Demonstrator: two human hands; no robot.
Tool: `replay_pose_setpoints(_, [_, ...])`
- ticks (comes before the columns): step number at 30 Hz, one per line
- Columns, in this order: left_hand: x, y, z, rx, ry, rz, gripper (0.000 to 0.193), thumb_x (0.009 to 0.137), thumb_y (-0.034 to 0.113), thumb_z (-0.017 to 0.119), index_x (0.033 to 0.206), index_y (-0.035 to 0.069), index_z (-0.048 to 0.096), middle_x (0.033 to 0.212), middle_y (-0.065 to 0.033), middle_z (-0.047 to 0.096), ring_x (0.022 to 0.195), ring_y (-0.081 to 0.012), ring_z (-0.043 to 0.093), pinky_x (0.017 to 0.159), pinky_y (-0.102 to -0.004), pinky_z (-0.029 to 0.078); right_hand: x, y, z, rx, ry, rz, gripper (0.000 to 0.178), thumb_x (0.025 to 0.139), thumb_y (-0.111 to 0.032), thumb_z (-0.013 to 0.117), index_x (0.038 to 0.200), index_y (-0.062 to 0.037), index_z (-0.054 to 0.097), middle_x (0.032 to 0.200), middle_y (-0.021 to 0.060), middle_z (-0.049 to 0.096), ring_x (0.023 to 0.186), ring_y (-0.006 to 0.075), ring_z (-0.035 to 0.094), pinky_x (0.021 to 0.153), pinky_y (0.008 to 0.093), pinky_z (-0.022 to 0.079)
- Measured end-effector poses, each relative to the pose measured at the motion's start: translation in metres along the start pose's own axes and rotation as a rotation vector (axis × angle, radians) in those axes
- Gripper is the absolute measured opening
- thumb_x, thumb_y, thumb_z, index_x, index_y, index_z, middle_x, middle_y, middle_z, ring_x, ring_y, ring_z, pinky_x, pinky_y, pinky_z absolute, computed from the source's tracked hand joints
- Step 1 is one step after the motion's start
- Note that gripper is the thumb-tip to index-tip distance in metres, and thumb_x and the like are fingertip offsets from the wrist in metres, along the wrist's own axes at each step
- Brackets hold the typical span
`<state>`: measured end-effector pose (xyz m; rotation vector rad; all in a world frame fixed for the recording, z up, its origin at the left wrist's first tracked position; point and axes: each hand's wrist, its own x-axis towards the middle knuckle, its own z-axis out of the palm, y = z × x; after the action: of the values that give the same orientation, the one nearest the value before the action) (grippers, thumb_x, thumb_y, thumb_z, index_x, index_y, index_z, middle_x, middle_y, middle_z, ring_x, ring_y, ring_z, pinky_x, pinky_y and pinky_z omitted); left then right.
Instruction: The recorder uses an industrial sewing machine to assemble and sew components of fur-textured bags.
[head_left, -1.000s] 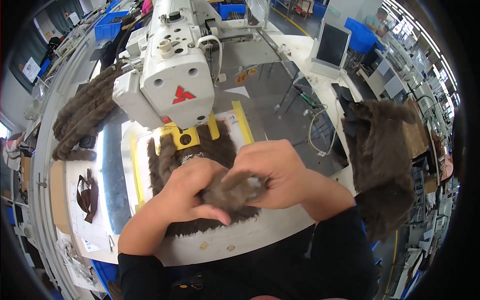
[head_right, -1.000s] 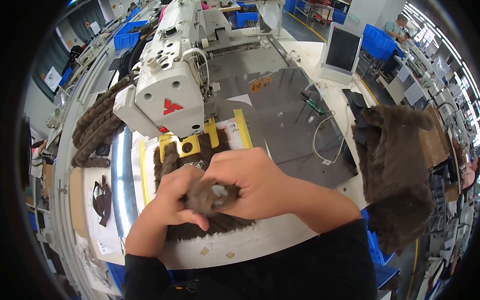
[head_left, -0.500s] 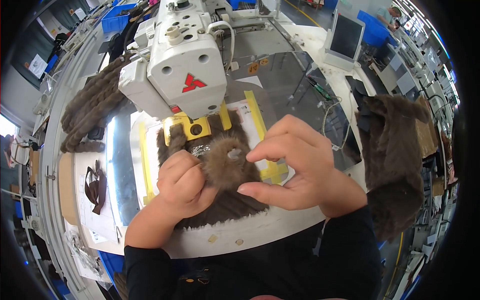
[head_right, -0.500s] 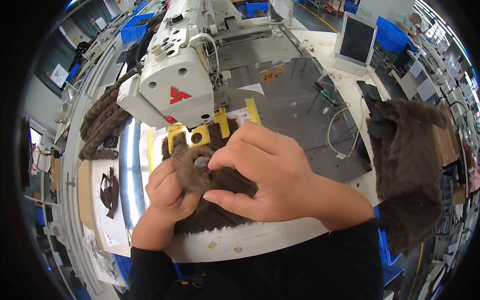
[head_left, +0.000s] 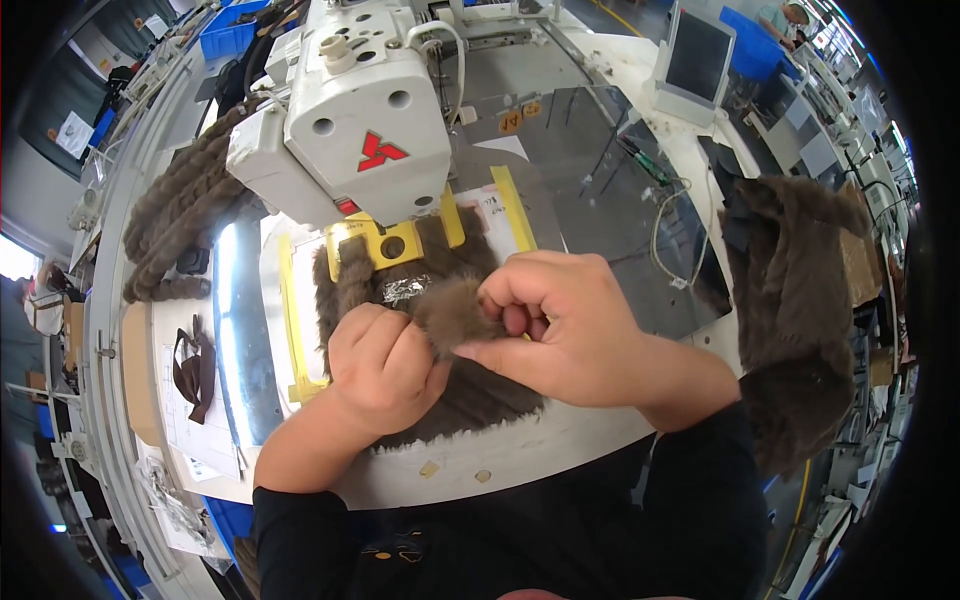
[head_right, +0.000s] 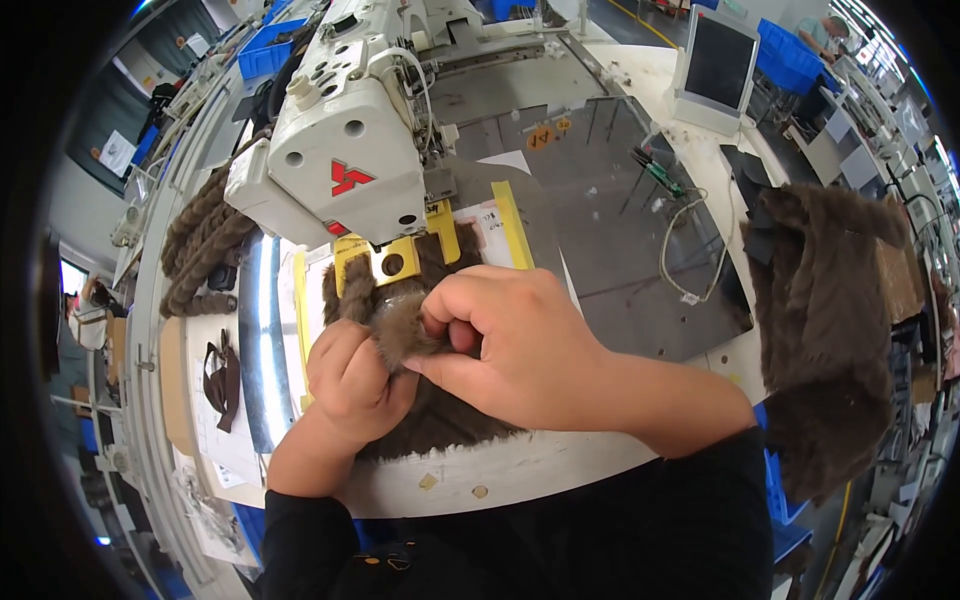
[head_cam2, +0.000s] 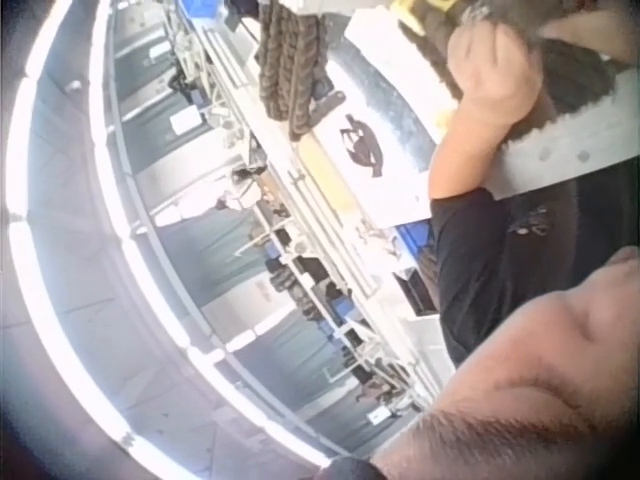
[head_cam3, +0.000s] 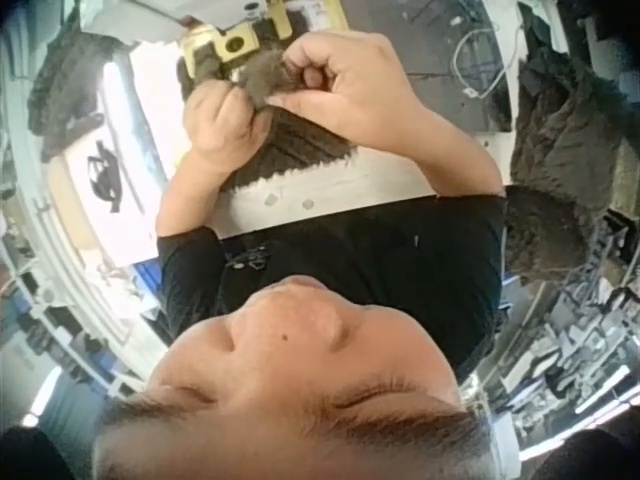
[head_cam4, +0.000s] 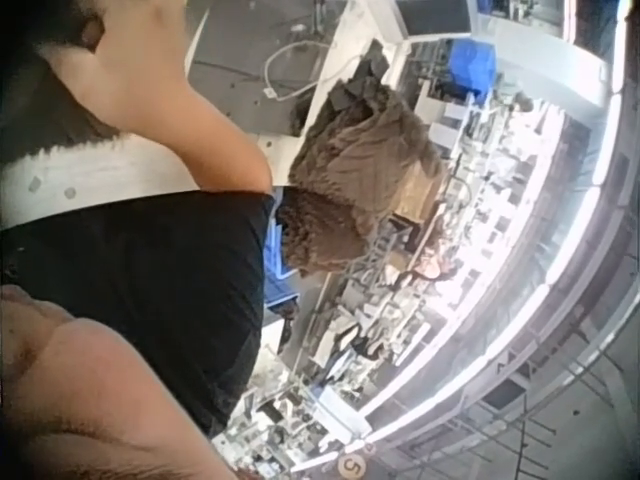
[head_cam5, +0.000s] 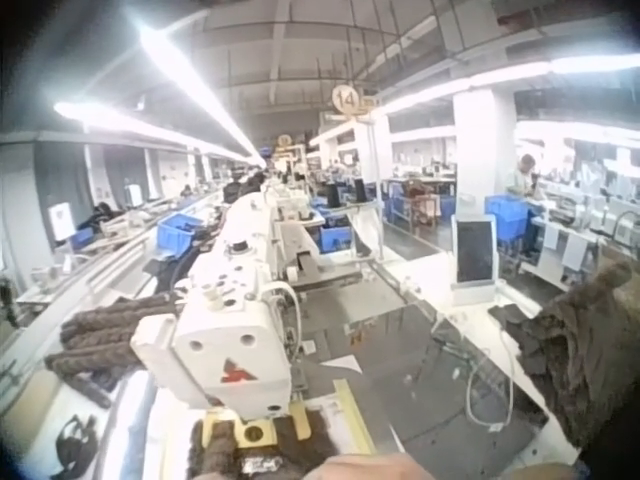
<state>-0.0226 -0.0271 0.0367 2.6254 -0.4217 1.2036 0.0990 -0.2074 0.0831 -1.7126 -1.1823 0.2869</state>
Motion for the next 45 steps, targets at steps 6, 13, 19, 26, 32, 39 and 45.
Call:
replay_pose_setpoints(6, [0.000,0.000,0.000,0.049,-0.006,0.021,0.026,0.054,0.003,0.072,0.073,0.003,0.055,0.067,-0.0088,0.045,0.056,-0.0269,0.047,0.050,-0.0366,0.038,0.002,0.004,0.002,0.050,0.032,0.067,0.028,0.073,-0.013,0.090,0.084,-0.0020,0.066,0.071,0.0028,0.059,0.059,0.0079,0.050,0.053,0.0250,0.042])
replay_pose_setpoints(13, [-0.001,0.005,0.006,0.125,-0.016,0.085,0.021,0.060,0.002,0.069,0.069,0.005,0.051,0.065,-0.0076,0.041,0.055,-0.0248,0.046,0.049,-0.0351,0.037,0.008,0.003,0.000,0.135,-0.076,0.250,0.027,0.075,-0.015,0.088,0.085,0.0005,0.068,0.066,0.0034,0.059,0.057,0.0083,0.050,0.052,0.0270,0.041])
replay_pose_setpoints(19, [0.001,0.004,0.010,0.157,-0.091,0.034,0.021,0.060,0.001,0.069,0.067,0.006,0.049,0.065,-0.0083,0.041,0.055,-0.0258,0.046,0.050,-0.0355,0.039,0.003,0.014,0.010,-0.001,0.024,0.140,0.027,0.072,-0.013,0.089,0.079,-0.0026,0.066,0.061,0.0028,0.053,0.055,0.0078,0.048,0.050,0.0275,0.038])
replay_pose_setpoints(26, [-0.008,-0.012,0.021,-0.439,0.030,-0.209,0.021,0.063,0.002,0.075,0.081,0.000,0.065,0.065,-0.0073,0.053,0.056,-0.0259,0.053,0.051,-0.0356,0.043,0.006,0.014,0.004,0.326,0.041,0.045,0.036,0.072,-0.022,0.092,0.098,-0.0067,0.071,0.084,0.0033,0.061,0.064,0.0120,0.054,0.058,0.0293,0.045])
replay_pose_setpoints(32, [-0.014,-0.015,0.025,-0.703,0.074,-0.172,0.017,0.070,0.008,0.079,0.080,0.001,0.067,0.066,-0.0084,0.056,0.056,-0.0256,0.054,0.052,-0.0348,0.044,0.005,0.030,0.018,0.266,-0.014,-0.229,0.043,0.071,-0.025,0.095,0.098,-0.0023,0.071,0.092,0.0061,0.063,0.072,0.0180,0.059,0.064,0.0302,0.048])
replay_pose_setpoints(39, [-0.012,-0.011,0.025,-0.800,-0.002,-0.200,0.017,0.075,0.009,0.081,0.076,0.004,0.066,0.067,-0.0085,0.059,0.057,-0.0265,0.056,0.051,-0.0343,0.043,0.003,0.022,0.015,0.165,0.084,-0.288,0.031,0.071,-0.021,0.095,0.082,-0.0025,0.073,0.076,0.0073,0.064,0.064,0.0179,0.060,0.055,0.0299,0.045])
replay_pose_setpoints(45, [-0.005,-0.002,0.020,-0.855,-0.089,-0.311,0.016,0.074,0.006,0.085,0.083,0.004,0.071,0.071,-0.0077,0.065,0.058,-0.0236,0.058,0.052,-0.0337,0.044,0.004,0.024,0.001,0.150,0.044,-0.296,0.023,0.076,-0.014,0.091,0.081,-0.0012,0.072,0.076,0.0072,0.063,0.067,0.0161,0.061,0.057,0.0282,0.044])
